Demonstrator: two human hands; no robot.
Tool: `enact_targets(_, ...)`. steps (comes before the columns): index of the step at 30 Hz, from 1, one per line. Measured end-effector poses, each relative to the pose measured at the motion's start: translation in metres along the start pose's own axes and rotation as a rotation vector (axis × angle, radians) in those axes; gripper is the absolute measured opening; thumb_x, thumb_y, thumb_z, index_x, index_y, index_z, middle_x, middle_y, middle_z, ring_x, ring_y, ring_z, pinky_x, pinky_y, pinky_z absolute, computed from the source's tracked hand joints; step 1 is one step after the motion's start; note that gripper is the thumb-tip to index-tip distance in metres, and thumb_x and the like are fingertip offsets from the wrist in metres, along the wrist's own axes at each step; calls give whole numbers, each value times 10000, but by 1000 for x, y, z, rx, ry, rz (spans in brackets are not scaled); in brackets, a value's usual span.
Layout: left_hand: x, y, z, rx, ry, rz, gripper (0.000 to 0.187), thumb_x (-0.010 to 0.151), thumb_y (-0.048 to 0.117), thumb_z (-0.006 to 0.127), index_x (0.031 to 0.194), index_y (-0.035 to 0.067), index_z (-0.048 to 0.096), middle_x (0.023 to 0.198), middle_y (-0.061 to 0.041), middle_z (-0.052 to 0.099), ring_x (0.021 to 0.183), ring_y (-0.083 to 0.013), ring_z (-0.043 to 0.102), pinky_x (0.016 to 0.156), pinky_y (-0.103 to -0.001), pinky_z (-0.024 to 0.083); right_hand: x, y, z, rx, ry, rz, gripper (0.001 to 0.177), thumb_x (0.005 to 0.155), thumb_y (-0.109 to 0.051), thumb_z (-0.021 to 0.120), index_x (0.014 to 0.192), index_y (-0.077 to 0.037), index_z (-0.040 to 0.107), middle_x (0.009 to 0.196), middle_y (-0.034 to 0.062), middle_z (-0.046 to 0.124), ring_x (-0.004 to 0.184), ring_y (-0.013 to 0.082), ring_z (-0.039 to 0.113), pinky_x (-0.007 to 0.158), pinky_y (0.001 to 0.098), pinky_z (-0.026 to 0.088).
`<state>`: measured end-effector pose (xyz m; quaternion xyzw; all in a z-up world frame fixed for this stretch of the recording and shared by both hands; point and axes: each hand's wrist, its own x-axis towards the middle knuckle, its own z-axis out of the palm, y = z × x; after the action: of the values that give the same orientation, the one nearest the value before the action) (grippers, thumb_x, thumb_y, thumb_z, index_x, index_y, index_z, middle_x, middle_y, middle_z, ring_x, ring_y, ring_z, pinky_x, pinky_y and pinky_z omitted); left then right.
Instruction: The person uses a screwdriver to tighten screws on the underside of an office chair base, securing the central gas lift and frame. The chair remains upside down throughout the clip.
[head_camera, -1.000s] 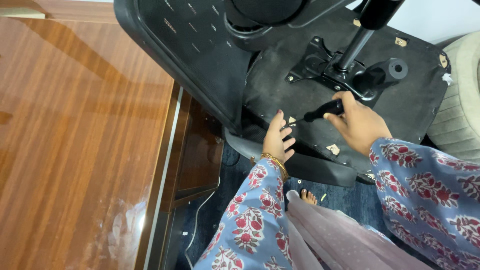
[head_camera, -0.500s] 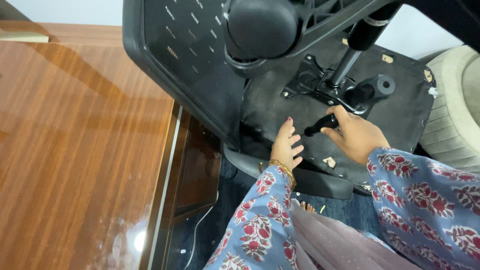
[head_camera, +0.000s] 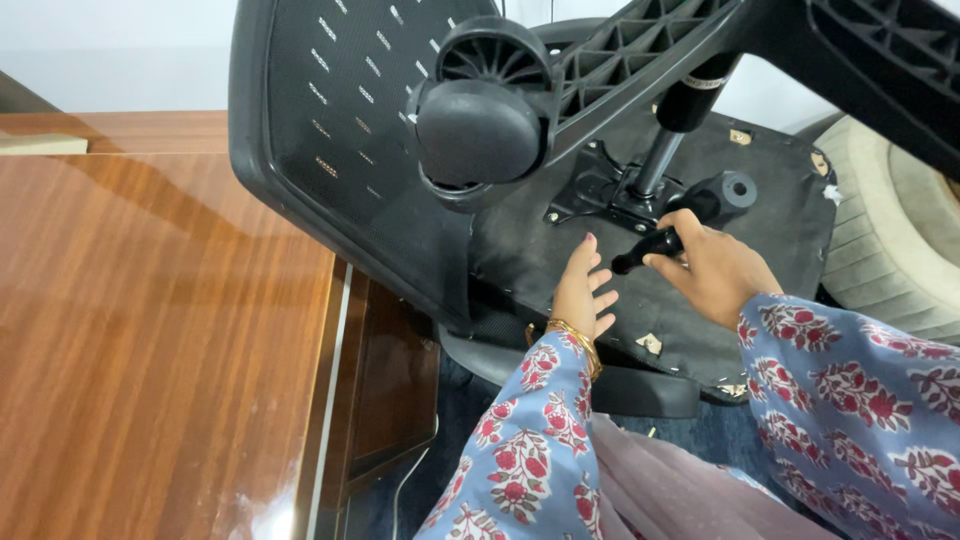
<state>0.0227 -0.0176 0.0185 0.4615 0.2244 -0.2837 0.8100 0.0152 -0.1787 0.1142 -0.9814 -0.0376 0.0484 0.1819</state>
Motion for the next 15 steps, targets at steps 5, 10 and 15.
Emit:
enact_targets(5, 1, -11, -20, -1, 53, -39, 1031, 766, 773, 523, 1581, 164, 353, 1608, -153, 405, 1429, -413, 432, 1151, -571, 280, -6, -3, 22, 25, 56, 65, 493, 955, -358, 643, 1318, -61, 493, 927, 224, 723, 925, 431, 697, 790, 522, 524)
enact_targets(10, 4, -28, -37, -7, 77, -70, 1037, 768, 771, 526, 1585, 160, 345, 1616, -148, 395, 1438, -416, 415, 1153, -581, 261, -9, 0, 34, 53, 106, 6, 467, 970, -332, 638, 1283, -17, 491, 956, 239, 698, 967, 439, 671, 802, 524, 506)
enact_targets(15, 9, -36, -48, -33, 105, -116, 1034, 756, 765, 544, 1579, 167, 364, 1611, -120, 413, 1443, -399, 421, 1155, -567, 265, -9, 3, 41, 63, 81, -16, 460, 972, -324, 621, 1280, -9, 492, 983, 240, 697, 995, 431, 670, 824, 511, 507)
